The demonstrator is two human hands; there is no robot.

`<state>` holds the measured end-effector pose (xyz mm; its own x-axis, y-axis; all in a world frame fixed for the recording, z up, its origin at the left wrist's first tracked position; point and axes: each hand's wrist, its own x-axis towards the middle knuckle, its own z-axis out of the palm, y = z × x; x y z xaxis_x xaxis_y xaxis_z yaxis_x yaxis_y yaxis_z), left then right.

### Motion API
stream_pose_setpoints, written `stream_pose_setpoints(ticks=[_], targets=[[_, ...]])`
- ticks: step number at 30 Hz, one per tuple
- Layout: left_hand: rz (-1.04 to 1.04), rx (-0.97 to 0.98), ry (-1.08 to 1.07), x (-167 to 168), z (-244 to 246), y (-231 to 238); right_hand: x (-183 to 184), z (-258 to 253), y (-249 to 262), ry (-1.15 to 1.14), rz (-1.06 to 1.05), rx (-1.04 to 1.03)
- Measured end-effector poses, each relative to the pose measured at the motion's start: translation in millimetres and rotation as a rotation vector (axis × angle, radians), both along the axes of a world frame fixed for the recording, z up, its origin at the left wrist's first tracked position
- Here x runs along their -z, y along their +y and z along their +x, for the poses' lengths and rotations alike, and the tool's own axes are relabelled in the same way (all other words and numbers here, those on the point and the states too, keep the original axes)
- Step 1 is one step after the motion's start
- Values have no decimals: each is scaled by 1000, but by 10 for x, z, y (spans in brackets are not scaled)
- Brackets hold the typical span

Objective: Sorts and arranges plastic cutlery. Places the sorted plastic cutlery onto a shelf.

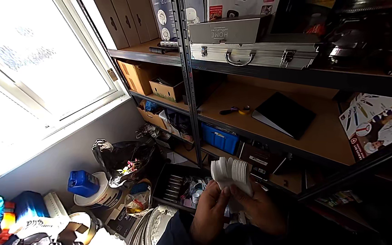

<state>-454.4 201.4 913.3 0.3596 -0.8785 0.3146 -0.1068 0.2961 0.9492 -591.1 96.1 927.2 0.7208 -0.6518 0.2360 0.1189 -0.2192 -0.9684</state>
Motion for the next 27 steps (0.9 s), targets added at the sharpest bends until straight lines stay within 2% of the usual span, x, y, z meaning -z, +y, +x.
stream_pose_setpoints(ticks=[3,8,11,14,17,20,24,27], targets=[[68,92,-58,-45,41,6,-30,-108,-44,24,85,-103],[216,121,-199,-84,28,-54,-26,-282,-104,-43,164,-234],[432,151,-479,-189,-3,-115,17,-446,-176,21,219,-269],[595,107,-787,-424,-226,-190,57,-627,-194,21,316,-211],[477,-90,-1035,-404,-453,-274,35,-826,-241,-17,376,-165],[388,-87,-933,-384,-619,-377,-19,-1055,-336,-37,424,-166],[529,150,-828,-504,-890,-537,-6,-1398,-439,3,470,-169],[466,298,-813,-439,-1064,-635,54,-1676,-520,55,415,-209]])
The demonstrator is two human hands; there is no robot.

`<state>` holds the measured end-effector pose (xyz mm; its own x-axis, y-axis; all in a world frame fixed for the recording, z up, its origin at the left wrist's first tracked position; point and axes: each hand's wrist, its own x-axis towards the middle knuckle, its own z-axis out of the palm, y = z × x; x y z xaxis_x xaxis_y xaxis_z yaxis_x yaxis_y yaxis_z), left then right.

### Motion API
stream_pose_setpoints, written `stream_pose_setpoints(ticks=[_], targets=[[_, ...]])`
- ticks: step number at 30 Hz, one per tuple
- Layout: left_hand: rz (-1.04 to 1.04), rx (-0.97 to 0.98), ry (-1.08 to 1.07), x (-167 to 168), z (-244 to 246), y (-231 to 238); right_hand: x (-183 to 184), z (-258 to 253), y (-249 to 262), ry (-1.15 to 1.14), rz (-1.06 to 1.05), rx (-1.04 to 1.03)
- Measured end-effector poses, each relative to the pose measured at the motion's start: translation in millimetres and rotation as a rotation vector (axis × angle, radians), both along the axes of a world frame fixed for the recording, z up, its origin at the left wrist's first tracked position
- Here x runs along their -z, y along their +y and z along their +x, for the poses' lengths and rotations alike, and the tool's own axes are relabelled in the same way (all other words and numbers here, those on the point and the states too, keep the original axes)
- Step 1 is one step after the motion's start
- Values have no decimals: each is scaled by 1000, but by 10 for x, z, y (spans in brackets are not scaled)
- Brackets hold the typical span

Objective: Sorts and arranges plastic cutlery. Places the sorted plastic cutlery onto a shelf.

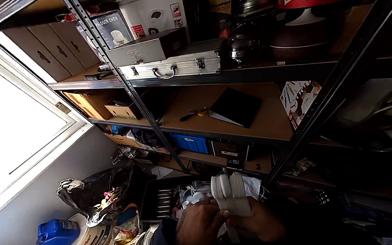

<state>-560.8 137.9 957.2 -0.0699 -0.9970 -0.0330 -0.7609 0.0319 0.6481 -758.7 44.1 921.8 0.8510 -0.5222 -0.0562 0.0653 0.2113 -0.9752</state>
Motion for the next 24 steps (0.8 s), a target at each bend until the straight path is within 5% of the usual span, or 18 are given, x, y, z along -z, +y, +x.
stream_pose_setpoints(ticks=[8,11,13,15,19,24], targets=[[177,178,-82,-35,-439,-84,301,-409,-161,-38,-19,-46],[156,-103,-212,-104,-433,-3,287,-472,-187,-60,69,-54],[-98,-318,-103,-83,-376,-33,206,-514,-206,-96,190,-90],[-320,-233,237,-42,-393,-215,135,-535,-232,-98,249,-161],[-376,72,575,86,-590,-488,159,-500,-252,-38,122,-252],[-406,59,687,330,-705,-494,239,-557,-298,-46,102,-314]])
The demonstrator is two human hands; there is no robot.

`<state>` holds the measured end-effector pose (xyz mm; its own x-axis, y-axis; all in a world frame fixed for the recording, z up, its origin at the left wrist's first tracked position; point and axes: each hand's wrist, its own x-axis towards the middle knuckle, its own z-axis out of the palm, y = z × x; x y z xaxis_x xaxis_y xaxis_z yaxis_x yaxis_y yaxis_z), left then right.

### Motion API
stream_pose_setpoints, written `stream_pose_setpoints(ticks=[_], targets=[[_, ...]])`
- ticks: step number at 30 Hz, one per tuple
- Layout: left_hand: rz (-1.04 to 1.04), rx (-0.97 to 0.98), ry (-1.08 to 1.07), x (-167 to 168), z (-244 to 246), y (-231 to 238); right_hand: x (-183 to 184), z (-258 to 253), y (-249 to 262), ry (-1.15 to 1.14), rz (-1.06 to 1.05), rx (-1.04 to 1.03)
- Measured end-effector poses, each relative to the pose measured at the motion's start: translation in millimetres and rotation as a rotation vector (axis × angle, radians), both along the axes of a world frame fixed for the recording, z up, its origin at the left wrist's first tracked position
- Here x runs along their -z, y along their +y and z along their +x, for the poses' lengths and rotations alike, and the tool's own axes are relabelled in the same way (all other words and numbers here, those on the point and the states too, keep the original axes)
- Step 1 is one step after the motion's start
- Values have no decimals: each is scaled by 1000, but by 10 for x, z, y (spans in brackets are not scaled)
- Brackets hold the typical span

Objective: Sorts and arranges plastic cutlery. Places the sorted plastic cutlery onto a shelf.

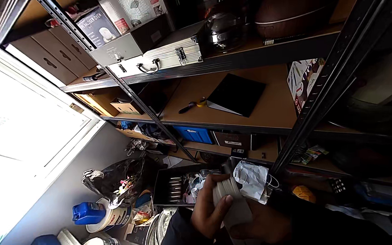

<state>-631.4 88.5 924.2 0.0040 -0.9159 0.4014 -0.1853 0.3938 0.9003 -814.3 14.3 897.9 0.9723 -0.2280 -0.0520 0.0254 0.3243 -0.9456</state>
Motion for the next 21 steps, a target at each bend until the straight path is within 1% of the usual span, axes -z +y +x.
stream_pose_setpoints(ticks=[4,8,12,15,21], targets=[[-34,19,-16,-2,-33,-21,71,-25,8,-66,75,-64],[-81,32,-12,-56,-87,-52,28,-61,4,-93,62,-78],[-171,65,39,-48,-87,-100,62,-39,-29,-140,51,-146],[-167,76,80,-80,-63,-110,65,1,-42,-180,92,-209],[-178,70,70,-129,-20,-93,151,108,-16,-311,154,-278]])
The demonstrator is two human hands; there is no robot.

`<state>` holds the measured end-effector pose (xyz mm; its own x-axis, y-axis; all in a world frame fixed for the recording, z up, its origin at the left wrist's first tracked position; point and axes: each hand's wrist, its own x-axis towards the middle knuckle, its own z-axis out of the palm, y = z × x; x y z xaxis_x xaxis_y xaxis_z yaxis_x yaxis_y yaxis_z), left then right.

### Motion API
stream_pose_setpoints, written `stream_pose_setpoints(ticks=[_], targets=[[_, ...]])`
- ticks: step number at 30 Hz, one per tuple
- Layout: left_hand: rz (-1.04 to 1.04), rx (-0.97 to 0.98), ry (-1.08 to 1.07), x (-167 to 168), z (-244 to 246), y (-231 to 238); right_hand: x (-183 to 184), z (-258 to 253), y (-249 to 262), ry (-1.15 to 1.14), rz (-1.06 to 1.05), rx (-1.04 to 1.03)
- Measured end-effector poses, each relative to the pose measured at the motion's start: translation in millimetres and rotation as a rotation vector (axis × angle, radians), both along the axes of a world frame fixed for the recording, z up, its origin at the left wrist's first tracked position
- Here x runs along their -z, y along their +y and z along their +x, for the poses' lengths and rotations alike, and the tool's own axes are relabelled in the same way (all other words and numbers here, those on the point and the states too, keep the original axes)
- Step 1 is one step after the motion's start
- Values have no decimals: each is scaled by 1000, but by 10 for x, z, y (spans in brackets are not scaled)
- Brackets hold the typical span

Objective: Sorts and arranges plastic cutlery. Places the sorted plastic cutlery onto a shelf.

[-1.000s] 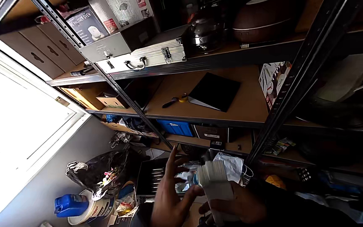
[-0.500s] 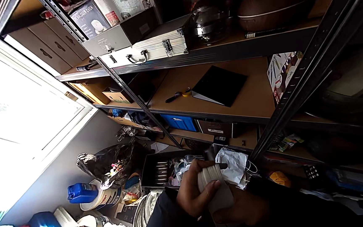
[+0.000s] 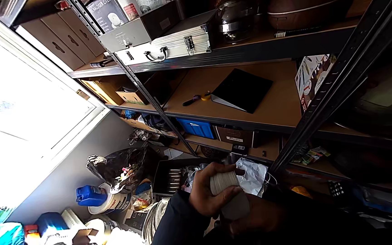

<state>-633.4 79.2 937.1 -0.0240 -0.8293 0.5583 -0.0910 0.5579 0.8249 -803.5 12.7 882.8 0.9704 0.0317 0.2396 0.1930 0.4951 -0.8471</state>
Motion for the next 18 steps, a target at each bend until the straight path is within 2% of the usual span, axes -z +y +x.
stream_pose_setpoints(ticks=[8,11,15,18], targets=[[-24,-157,-28,-48,18,68,-100,89,63,-41,-4,-4],[14,-198,-9,-56,21,61,-75,137,76,-20,67,-39],[213,-234,88,-13,21,66,-113,127,80,123,189,-27],[296,-170,280,57,32,73,-122,129,71,134,212,-6]])
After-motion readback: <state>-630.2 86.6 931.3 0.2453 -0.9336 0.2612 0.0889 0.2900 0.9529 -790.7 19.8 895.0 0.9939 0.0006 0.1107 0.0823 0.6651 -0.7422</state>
